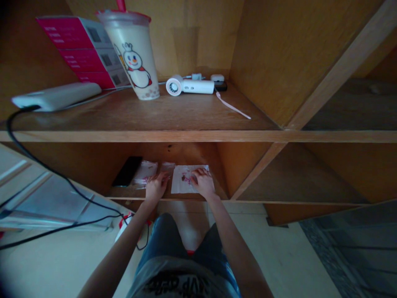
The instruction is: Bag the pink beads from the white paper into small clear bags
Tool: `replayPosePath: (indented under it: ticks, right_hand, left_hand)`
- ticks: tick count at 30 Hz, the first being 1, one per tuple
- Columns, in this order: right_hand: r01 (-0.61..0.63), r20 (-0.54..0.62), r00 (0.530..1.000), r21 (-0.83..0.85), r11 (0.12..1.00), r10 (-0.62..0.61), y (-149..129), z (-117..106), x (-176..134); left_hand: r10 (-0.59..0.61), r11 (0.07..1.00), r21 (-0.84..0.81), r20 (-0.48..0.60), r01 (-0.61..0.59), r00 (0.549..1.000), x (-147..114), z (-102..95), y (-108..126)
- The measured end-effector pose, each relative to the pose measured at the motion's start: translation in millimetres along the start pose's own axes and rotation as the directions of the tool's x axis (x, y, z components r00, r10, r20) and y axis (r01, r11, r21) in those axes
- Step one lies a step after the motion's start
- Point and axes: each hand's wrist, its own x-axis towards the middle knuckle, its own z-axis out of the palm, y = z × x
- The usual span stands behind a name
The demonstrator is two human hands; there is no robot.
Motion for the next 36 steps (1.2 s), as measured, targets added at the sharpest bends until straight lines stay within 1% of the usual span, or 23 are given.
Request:
replayPosePath:
  ticks: [3, 5, 9, 11, 13, 15, 16, 18, 20, 22, 24, 26, 28, 29, 30, 32, 36]
  right_hand:
    - [-0.001, 0.02, 1.0, -0.035, 0.999, 0.002, -1, -2, -1]
    - [0.0, 0.04, 0.999, -0.076, 0.997, 0.003, -2, -5, -1]
    - [0.011, 0.099, 0.995, -0.132, 0.991, 0.002, -4, -11, -3]
    - [0.02, 0.119, 0.993, -0.13, 0.991, -0.005, -5, -13, -3]
    - [0.021, 0.114, 0.993, -0.114, 0.993, -0.008, -6, -15, -5]
    - [0.011, 0.089, 0.996, -0.086, 0.996, -0.004, -8, -17, -6]
    - [0.004, 0.072, 0.997, -0.064, 0.998, 0.001, -10, -17, -7]
    - [-0.013, 0.035, 0.999, 0.006, 1.0, 0.013, -12, -18, -8]
    - [-0.025, -0.002, 1.0, 0.114, 0.993, 0.026, -14, -16, -7]
    - [-0.037, -0.036, 0.998, 0.244, 0.969, 0.047, -15, -12, -4]
    - [-0.051, -0.046, 0.996, 0.365, 0.93, 0.072, -14, -7, 1]
    - [-0.065, -0.013, 0.997, 0.455, 0.888, 0.079, -13, -1, 5]
    - [-0.073, 0.032, 0.997, 0.52, 0.851, 0.066, -13, 3, 9]
    - [-0.078, 0.046, 0.997, 0.548, 0.833, 0.064, -14, 5, 10]
    - [-0.086, 0.054, 0.996, 0.573, 0.815, 0.067, -16, 6, 11]
    - [-0.105, 0.054, 0.994, 0.618, 0.779, 0.091, -19, 7, 13]
    - [-0.15, 0.076, 0.988, 0.688, 0.71, 0.136, -25, 12, 14]
  left_hand:
    - [-0.045, 0.998, -0.041, 0.007, 0.045, 0.999, 0, -2.7, -1]
    - [-0.072, 0.996, -0.049, 0.035, 0.073, 0.997, 1, -4.0, -2]
    - [-0.111, 0.994, -0.008, 0.099, 0.112, 0.989, 2, -4.6, -2]
    - [-0.116, 0.993, 0.01, 0.095, 0.116, 0.989, 1, -5.1, -2]
    - [-0.115, 0.993, 0.003, 0.05, 0.115, 0.992, 0, -6.6, -2]
    - [-0.102, 0.994, -0.044, -0.033, 0.1, 0.994, 0, -9.3, -2]
    - [-0.084, 0.993, -0.092, -0.086, 0.076, 0.993, -1, -10.9, -2]
    - [-0.043, 0.971, -0.238, -0.193, -0.004, 0.98, 0, -14.2, 0]
    - [-0.037, 0.902, -0.425, -0.265, -0.082, 0.964, 3, -16.5, 3]
    - [-0.088, 0.785, -0.611, -0.277, -0.105, 0.957, 7, -17.1, 8]
    - [-0.157, 0.645, -0.761, -0.227, -0.074, 0.961, 10, -15.8, 14]
    - [-0.21, 0.517, -0.856, -0.152, -0.022, 0.966, 14, -13.4, 18]
    - [-0.246, 0.44, -0.898, -0.096, 0.022, 0.964, 16, -10.8, 20]
    - [-0.263, 0.429, -0.903, -0.089, 0.033, 0.961, 17, -9.5, 20]
    - [-0.277, 0.437, -0.898, -0.094, 0.039, 0.956, 17, -8.2, 20]
    - [-0.286, 0.49, -0.871, -0.116, 0.041, 0.951, 18, -5.3, 18]
    - [-0.265, 0.601, -0.798, -0.144, 0.046, 0.953, 19, 1.4, 11]
